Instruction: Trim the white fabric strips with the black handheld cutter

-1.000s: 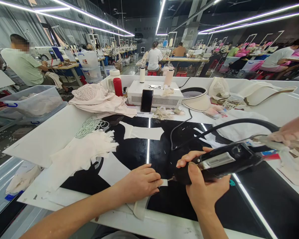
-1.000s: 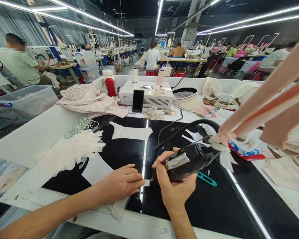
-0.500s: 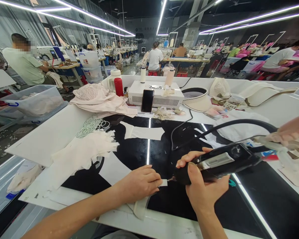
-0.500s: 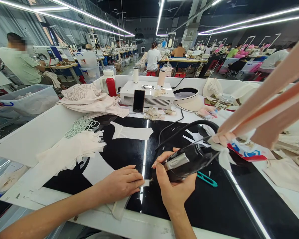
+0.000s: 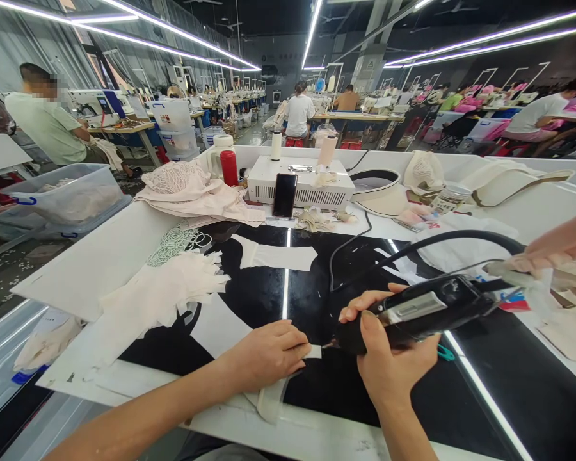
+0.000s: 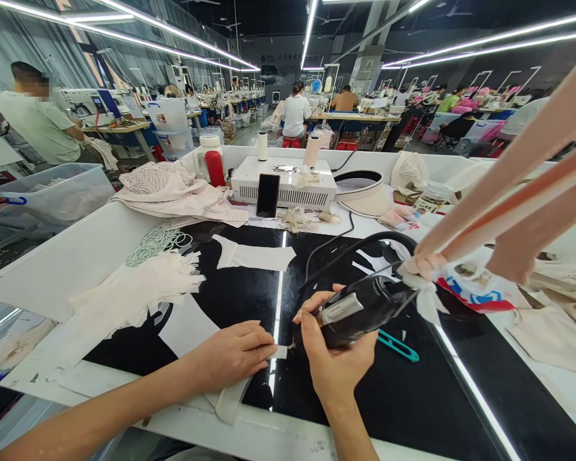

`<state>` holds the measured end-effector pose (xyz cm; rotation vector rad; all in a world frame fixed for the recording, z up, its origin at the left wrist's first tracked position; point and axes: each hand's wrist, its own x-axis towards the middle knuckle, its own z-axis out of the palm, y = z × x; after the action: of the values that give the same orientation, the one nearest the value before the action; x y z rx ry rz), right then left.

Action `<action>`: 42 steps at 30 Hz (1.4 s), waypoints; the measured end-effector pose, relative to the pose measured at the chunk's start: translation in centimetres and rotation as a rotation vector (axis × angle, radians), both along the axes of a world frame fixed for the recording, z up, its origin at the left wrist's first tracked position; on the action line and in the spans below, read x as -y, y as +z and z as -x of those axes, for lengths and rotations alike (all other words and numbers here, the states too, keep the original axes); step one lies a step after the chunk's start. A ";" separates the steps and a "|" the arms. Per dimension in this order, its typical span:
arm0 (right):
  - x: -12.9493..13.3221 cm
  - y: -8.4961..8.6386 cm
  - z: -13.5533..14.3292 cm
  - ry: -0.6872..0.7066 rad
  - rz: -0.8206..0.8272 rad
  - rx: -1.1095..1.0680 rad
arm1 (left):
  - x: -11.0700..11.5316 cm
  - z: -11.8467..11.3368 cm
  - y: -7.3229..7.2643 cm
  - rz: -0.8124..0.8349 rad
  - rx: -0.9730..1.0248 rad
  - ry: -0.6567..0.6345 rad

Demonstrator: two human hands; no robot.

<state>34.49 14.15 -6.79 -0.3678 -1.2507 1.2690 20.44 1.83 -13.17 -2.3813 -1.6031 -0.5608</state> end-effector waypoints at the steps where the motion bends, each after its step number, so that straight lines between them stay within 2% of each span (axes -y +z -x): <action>1: 0.0 0.0 0.0 -0.001 0.000 0.002 | 0.0 0.0 0.0 0.001 0.000 -0.002; 11: 0.1 0.3 -0.2 0.000 -0.009 -0.008 | 0.0 0.0 0.4 -0.001 0.043 -0.014; 19: 0.1 -0.1 0.1 -0.008 0.004 0.020 | 0.0 -0.1 0.5 0.001 0.011 -0.004; 26: 0.5 0.5 -0.5 -0.007 0.030 0.011 | -0.1 -0.1 0.8 0.006 0.022 -0.003; 37: 0.8 0.0 -0.6 0.020 0.048 0.013 | 0.1 0.1 0.4 0.040 0.044 -0.004; 42: 1.1 0.0 -0.9 0.022 0.012 0.006 | 0.4 0.2 1.3 -0.019 0.073 0.000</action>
<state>35.36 13.07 -6.76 -0.3679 -1.2560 1.2948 20.27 1.40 -11.86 -2.3729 -1.6194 -0.6675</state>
